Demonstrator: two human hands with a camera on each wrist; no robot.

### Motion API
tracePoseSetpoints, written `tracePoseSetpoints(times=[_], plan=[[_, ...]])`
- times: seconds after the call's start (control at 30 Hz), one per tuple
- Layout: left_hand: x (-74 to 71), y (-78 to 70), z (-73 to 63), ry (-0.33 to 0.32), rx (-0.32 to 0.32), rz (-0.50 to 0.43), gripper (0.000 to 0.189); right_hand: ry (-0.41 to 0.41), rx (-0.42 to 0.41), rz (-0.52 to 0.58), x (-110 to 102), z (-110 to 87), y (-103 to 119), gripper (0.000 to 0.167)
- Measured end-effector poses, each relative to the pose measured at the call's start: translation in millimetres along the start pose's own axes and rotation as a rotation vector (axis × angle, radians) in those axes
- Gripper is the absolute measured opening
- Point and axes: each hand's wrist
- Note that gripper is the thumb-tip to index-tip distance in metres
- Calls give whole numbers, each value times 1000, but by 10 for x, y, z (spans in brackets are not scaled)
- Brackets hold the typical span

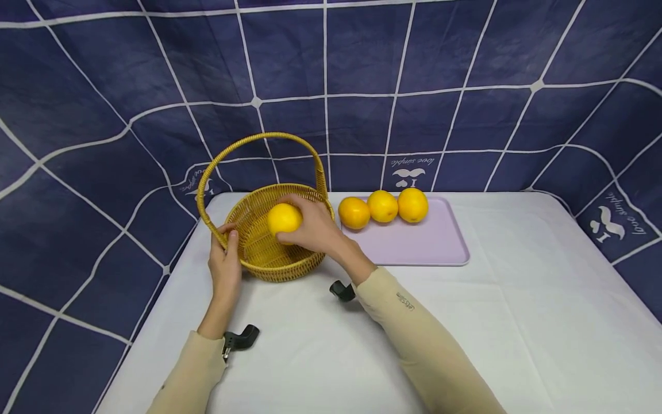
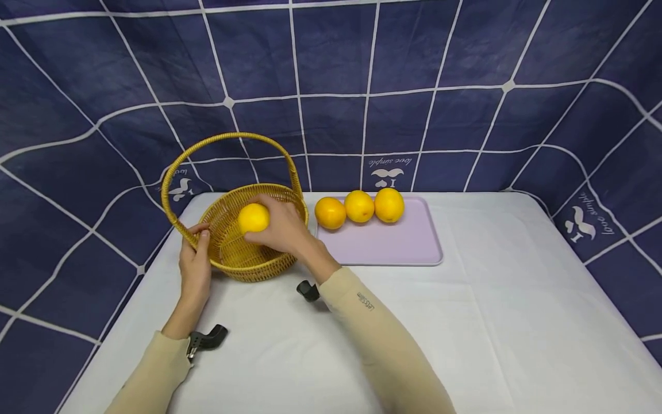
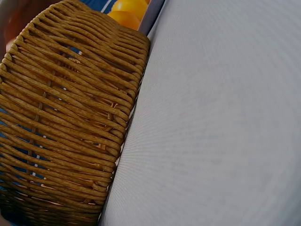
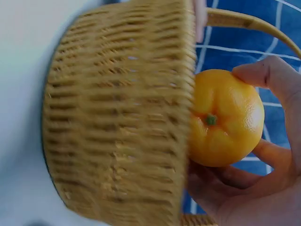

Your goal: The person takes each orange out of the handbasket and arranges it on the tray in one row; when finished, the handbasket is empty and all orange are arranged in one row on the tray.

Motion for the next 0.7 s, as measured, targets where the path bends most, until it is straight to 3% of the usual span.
tracePoseSetpoints(times=[0.2,0.37,0.7], plan=[[6,-8,-2,2,-8,0,42,-14,31,44,-346,-155,-74,69],[13,-31,-7,4,-4,-1,43,-87,31,48,-647,-269,-234,71],[9,-47,-13,-2,-11,2,44,-265,172,52,-1268,-501,-806,70]])
Point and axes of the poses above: each hand's wrist, its own z-axis towards the middle knuckle, its own x-axis out of the palm, y = z × x, and after that the axes turned 14 degrees about x, right-handed
